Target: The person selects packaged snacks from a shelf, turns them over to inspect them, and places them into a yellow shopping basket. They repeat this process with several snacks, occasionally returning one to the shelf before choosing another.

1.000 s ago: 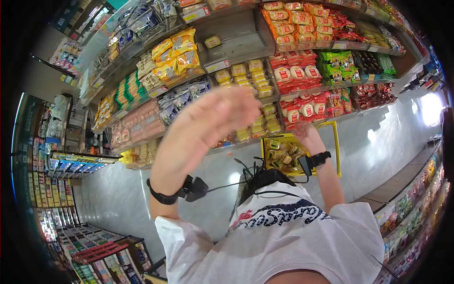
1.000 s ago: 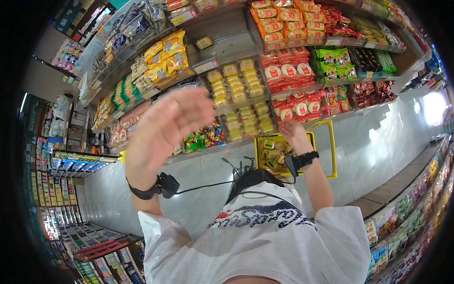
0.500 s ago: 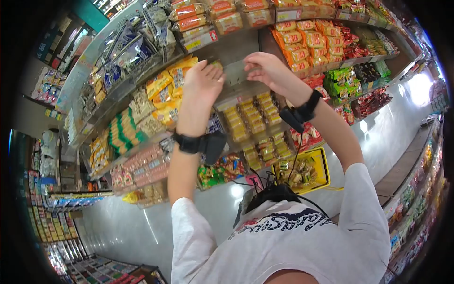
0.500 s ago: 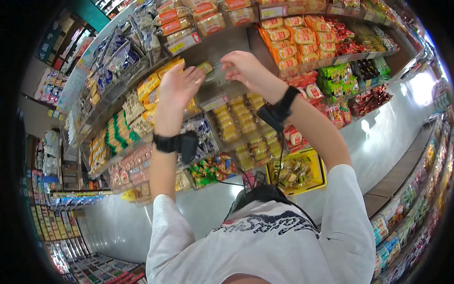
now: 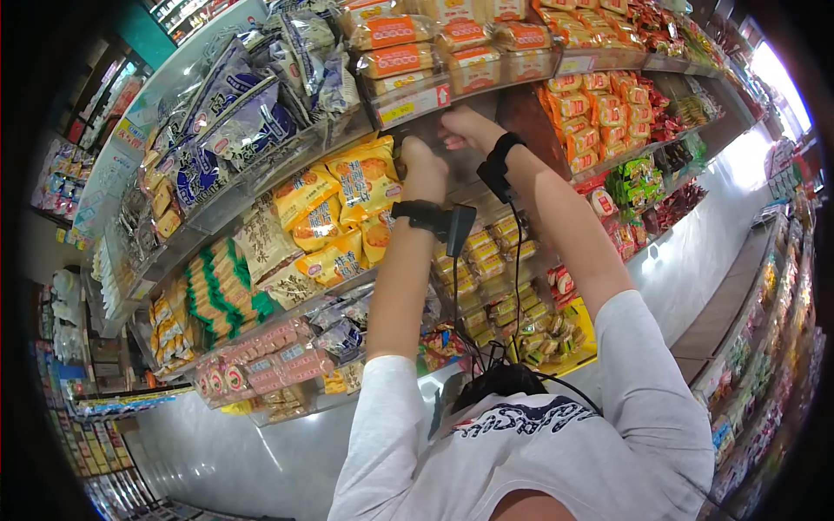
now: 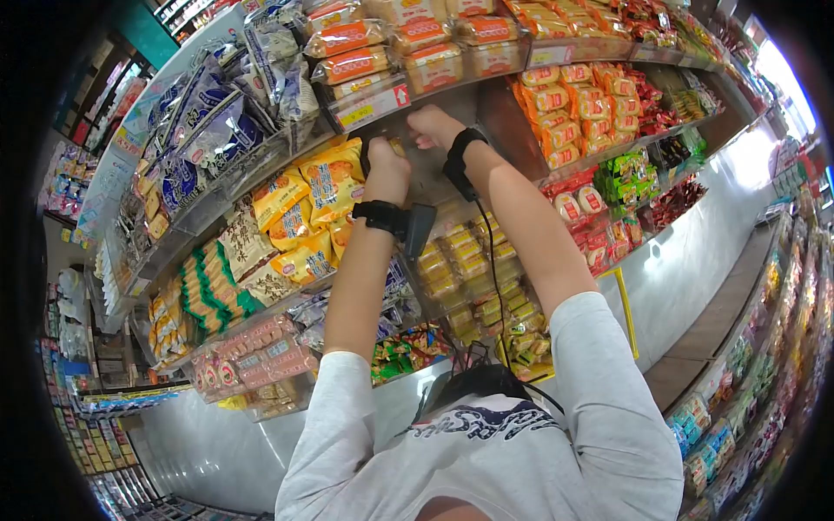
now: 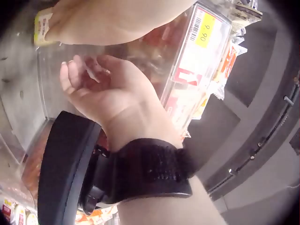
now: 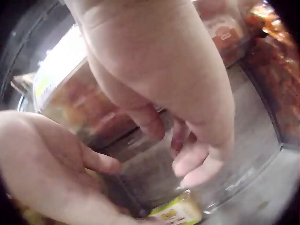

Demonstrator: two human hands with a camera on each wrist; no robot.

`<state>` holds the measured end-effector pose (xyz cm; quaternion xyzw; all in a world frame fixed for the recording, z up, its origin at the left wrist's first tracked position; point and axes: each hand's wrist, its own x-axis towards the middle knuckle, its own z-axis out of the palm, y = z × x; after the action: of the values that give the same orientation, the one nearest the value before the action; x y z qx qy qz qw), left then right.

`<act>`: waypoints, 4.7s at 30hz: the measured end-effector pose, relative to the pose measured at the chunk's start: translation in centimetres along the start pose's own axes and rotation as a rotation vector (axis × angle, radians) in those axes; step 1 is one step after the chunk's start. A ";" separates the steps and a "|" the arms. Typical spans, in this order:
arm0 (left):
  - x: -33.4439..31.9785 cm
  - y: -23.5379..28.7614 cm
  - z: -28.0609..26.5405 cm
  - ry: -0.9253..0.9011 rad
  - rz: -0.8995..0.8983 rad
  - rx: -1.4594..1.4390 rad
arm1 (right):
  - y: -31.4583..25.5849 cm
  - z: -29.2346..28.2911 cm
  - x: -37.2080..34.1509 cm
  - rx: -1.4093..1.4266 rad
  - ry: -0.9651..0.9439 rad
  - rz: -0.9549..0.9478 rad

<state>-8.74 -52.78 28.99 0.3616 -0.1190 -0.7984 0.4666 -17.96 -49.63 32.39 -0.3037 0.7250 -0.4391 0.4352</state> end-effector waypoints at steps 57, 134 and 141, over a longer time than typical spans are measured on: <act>-22.0 0.5 -6.6 -0.874 -0.557 0.420 | 9.7 -12.2 -29.1 0.054 -0.052 -0.442; -55.3 2.8 -35.5 -1.107 -0.566 1.142 | 27.0 9.8 -64.6 0.347 0.405 -0.262; -54.8 1.0 -35.0 -1.082 -0.584 1.242 | 28.2 8.7 -65.0 0.368 0.376 -0.225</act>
<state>32.56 -2.64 30.22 0.1379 -0.6404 -0.7388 -0.1587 16.61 12.71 28.56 -0.2114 0.6630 -0.6573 0.2894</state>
